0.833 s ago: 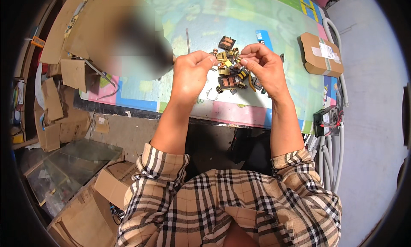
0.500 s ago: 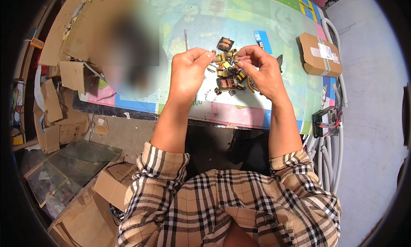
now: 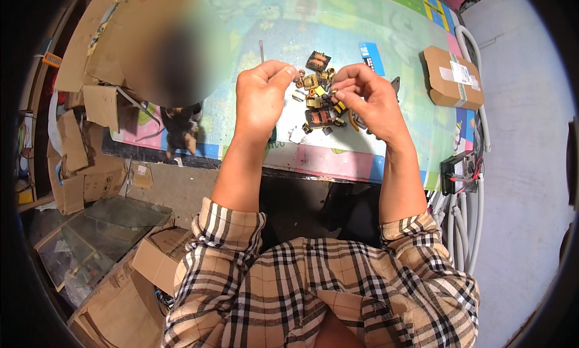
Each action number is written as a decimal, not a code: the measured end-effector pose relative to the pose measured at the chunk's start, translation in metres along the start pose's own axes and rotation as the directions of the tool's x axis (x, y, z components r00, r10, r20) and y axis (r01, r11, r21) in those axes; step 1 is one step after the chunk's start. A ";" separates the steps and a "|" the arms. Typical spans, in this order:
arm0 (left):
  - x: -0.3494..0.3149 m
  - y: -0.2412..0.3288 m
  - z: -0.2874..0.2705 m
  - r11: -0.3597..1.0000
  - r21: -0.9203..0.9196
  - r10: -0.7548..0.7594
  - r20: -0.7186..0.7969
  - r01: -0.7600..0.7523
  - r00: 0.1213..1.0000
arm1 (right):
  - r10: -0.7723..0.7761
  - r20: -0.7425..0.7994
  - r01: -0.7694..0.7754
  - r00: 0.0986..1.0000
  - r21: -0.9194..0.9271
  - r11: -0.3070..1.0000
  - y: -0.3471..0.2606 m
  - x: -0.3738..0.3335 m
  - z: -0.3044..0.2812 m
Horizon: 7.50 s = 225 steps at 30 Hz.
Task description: The person assembles small electronic components on a cluttered workbench, using a screwdriver and pliers to manipulate and connect parts. A cat is present on the table, and the person briefly touches it while continuing the assembly.
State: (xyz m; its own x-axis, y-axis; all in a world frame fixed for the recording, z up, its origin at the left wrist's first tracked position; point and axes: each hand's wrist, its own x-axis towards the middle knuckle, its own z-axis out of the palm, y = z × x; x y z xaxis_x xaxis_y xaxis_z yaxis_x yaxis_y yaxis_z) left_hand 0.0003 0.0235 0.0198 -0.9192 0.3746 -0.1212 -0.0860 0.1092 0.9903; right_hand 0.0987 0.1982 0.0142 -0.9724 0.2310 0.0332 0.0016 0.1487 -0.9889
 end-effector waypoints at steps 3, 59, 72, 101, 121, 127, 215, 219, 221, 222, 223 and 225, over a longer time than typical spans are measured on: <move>-0.001 0.002 -0.003 0.998 0.046 -0.046 -0.015 0.047 0.999 | -0.018 -0.050 0.023 0.999 0.102 0.995 0.002 0.001 -0.003; -0.003 0.006 -0.009 0.971 0.236 0.055 -0.085 -0.034 0.995 | -0.153 -0.153 0.117 0.976 -0.220 0.968 0.016 0.006 0.013; -0.009 0.007 -0.001 0.950 0.274 0.175 -0.065 -0.151 0.982 | -0.299 -0.264 0.171 0.917 -0.417 0.892 0.015 0.007 0.014; 0.006 -0.003 -0.009 0.410 -0.825 -0.248 0.309 0.389 0.918 | 0.058 -0.109 -0.067 0.992 -0.080 0.995 0.017 0.005 0.019; -0.011 -0.013 0.011 0.993 0.023 0.097 0.382 -0.115 0.919 | 0.156 -0.023 -0.135 0.988 0.385 0.913 0.009 0.000 0.005; -0.014 -0.001 0.012 0.976 0.194 0.043 0.277 -0.100 0.960 | 0.162 0.035 -0.158 0.986 0.487 0.859 0.013 0.002 0.002; -0.002 -0.010 0.000 0.795 -0.496 -0.215 0.308 0.349 0.927 | -0.003 0.238 -0.217 0.971 0.894 0.392 0.019 0.003 0.003; -0.002 -0.010 -0.001 0.807 -0.477 -0.214 0.313 0.348 0.926 | 0.011 0.201 -0.189 0.979 0.898 0.398 0.023 0.005 -0.002; -0.002 -0.008 -0.001 0.812 -0.473 -0.209 0.312 0.342 0.927 | 0.092 0.147 -0.173 0.985 0.827 0.534 0.022 0.006 -0.004; -0.003 -0.007 -0.001 0.824 -0.460 -0.202 0.307 0.330 0.930 | 0.155 0.108 -0.183 0.982 0.745 0.641 0.021 0.007 -0.004; -0.003 -0.005 0.000 0.836 -0.447 -0.194 0.302 0.318 0.933 | 0.212 0.061 -0.200 0.975 0.649 0.734 0.021 0.007 -0.005; -0.005 -0.003 0.001 0.864 -0.414 -0.176 0.284 0.286 0.942 | 0.240 -0.053 -0.184 0.969 0.490 0.852 0.019 0.009 0.001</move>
State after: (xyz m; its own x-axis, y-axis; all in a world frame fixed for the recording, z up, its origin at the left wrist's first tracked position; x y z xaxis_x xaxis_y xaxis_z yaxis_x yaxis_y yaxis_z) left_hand 0.0052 0.0220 0.0176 -0.7420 0.5956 -0.3077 -0.4966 -0.1799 0.8491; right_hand 0.0897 0.2023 -0.0049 -0.9298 0.3109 -0.1971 0.0655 -0.3873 -0.9196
